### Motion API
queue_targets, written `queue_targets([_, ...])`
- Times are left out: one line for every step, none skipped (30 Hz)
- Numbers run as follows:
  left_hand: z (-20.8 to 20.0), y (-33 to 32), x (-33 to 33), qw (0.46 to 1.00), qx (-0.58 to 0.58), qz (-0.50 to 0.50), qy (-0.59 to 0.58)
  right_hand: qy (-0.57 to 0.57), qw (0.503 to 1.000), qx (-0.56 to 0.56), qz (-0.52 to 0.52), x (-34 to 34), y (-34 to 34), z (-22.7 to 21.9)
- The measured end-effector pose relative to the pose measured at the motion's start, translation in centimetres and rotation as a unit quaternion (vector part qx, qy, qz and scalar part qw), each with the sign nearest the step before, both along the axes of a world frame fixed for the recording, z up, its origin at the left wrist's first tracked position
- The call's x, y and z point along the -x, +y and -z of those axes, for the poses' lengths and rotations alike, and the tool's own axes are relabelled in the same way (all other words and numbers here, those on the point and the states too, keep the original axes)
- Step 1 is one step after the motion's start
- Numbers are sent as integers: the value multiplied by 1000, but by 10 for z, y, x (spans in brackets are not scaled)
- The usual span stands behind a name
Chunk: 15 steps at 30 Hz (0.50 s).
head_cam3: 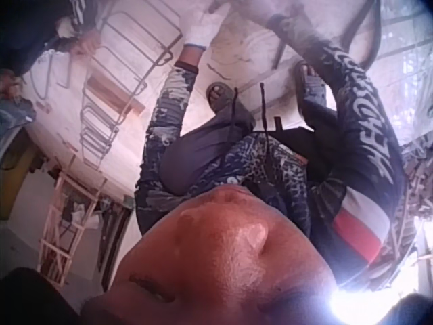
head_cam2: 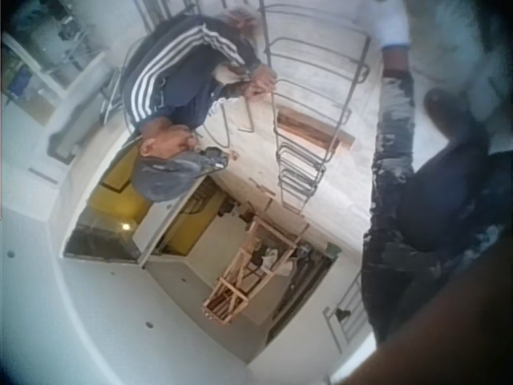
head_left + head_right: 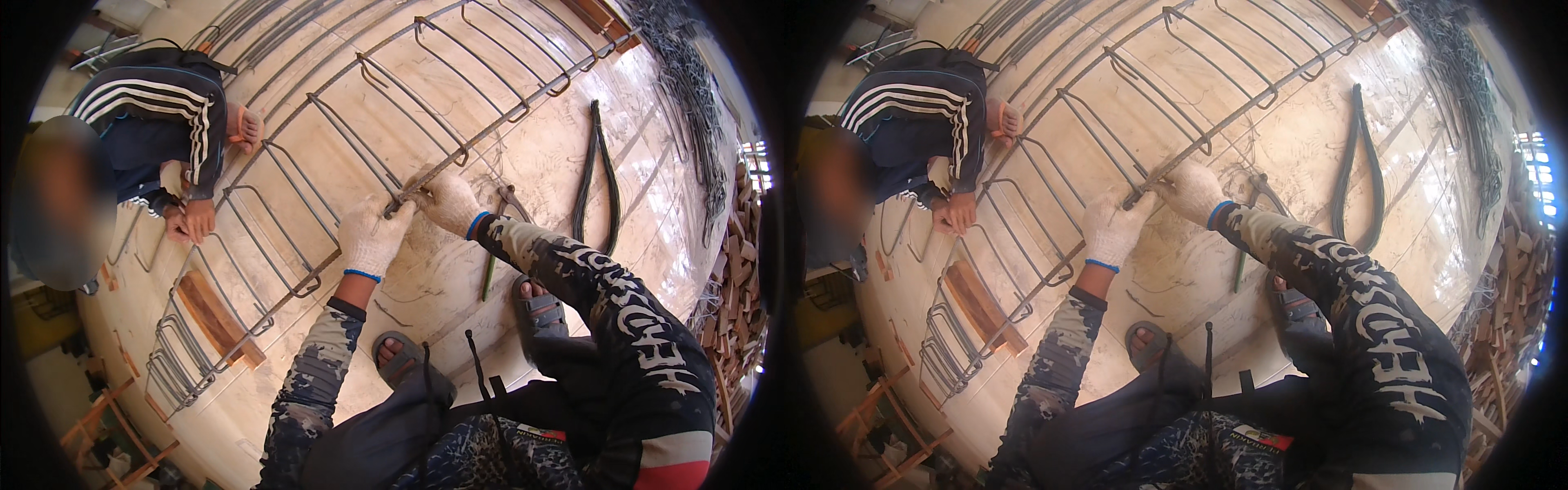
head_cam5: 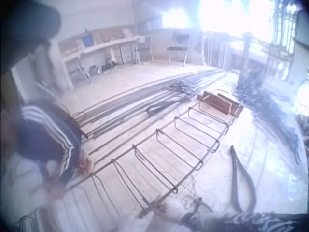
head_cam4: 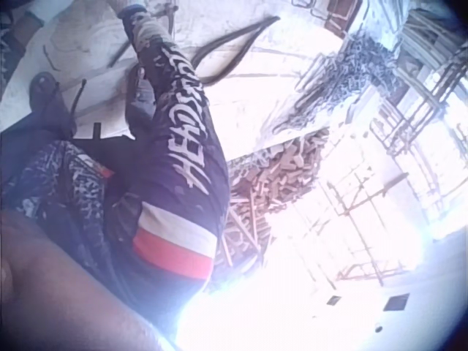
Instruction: The person assembles a metal frame structure on the floor by inserting vertical rods into horizontal supports and securing them with wire ties. They use pliers to twist and tighten the wire at each joint, working systematically along the frame.
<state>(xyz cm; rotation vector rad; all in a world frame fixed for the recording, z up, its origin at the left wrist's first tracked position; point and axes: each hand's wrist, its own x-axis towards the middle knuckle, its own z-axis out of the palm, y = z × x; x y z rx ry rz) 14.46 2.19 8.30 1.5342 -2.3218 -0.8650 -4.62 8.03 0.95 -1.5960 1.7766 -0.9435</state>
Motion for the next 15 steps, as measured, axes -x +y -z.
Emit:
queue_targets([3, 3, 1, 1000, 15, -7, 15, 2, 1000, 0, 2, 0, 0, 1])
queue_targets([6, 4, 1, 999, 29, -14, 30, 5, 1000, 0, 5, 0, 0, 2])
queue_targets([6, 5, 3, 999, 31, -18, 28, 7, 1000, 0, 7, 0, 0, 3])
queue_targets([6, 6, 4, 999, 33, -22, 26, -29, 999, -39, 12, 1, -1, 5])
queue_targets([6, 6, 5, 999, 36, -26, 24, -65, 995, -78, 16, 1, -3, 6])
queue_targets([7, 6, 6, 998, 44, -22, 25, -100, 988, -116, 21, 3, -5, 8])
queue_targets([8, 7, 6, 998, 52, -18, 27, -147, 981, -128, 22, 5, -6, 9])
queue_targets([9, 7, 7, 998, 60, -14, 29, -193, 971, -139, 24, 9, -8, 11])
queue_targets([9, 7, 7, 998, 57, -17, 29, -241, 959, -151, 24, 9, -10, 11])
queue_targets([9, 7, 7, 998, 54, -19, 29, -234, 960, -151, 15, 12, -12, 11])
queue_targets([9, 7, 7, 998, 51, -21, 29, -226, 962, -151, 7, 16, -14, 10])
queue_targets([8, 7, 6, 998, 49, -25, 18, -220, 964, -151, -4, 17, -17, 5])
queue_targets([6, 7, 4, 998, 47, -29, 7, -195, 972, -129, -18, 17, -19, 1])
queue_targets([5, 6, 3, 998, 45, -32, -4, -170, 979, -107, -31, 15, -22, -3])
queue_targets([6, 7, 5, 998, 48, -31, 2, -142, 985, -85, -41, 19, -22, -3])
